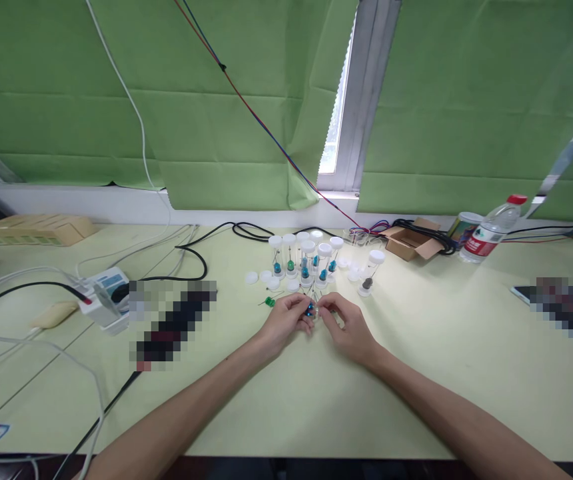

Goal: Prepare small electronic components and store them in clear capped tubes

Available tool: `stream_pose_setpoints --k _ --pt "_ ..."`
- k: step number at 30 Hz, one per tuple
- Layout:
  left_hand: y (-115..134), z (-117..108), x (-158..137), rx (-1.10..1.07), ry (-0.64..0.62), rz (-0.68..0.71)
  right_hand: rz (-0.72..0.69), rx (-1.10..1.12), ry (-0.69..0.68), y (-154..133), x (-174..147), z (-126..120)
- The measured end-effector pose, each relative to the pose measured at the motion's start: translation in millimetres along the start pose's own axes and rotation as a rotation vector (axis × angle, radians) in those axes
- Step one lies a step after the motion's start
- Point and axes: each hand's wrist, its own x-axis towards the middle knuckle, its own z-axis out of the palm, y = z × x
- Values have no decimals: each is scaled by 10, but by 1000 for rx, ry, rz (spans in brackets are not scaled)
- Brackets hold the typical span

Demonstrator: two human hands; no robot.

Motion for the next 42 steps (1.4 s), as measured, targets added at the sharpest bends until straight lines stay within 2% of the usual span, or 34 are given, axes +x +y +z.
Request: stream_pose_setpoints --k 8,18,25,32,42 --pt "-16 22 -2 15 54 28 45 -39 93 7 9 2" --pt "-9 58 -4 124 107 167 118 -2 173 59 38 -35" --pt "-4 58 -19 199 111 269 135 85 282 83 115 -145" --pt "-26 75 -35 203 113 292 119 93 382 136 178 -262" --pt "-66 110 -75 255 77 304 82 43 322 205 157 -206"
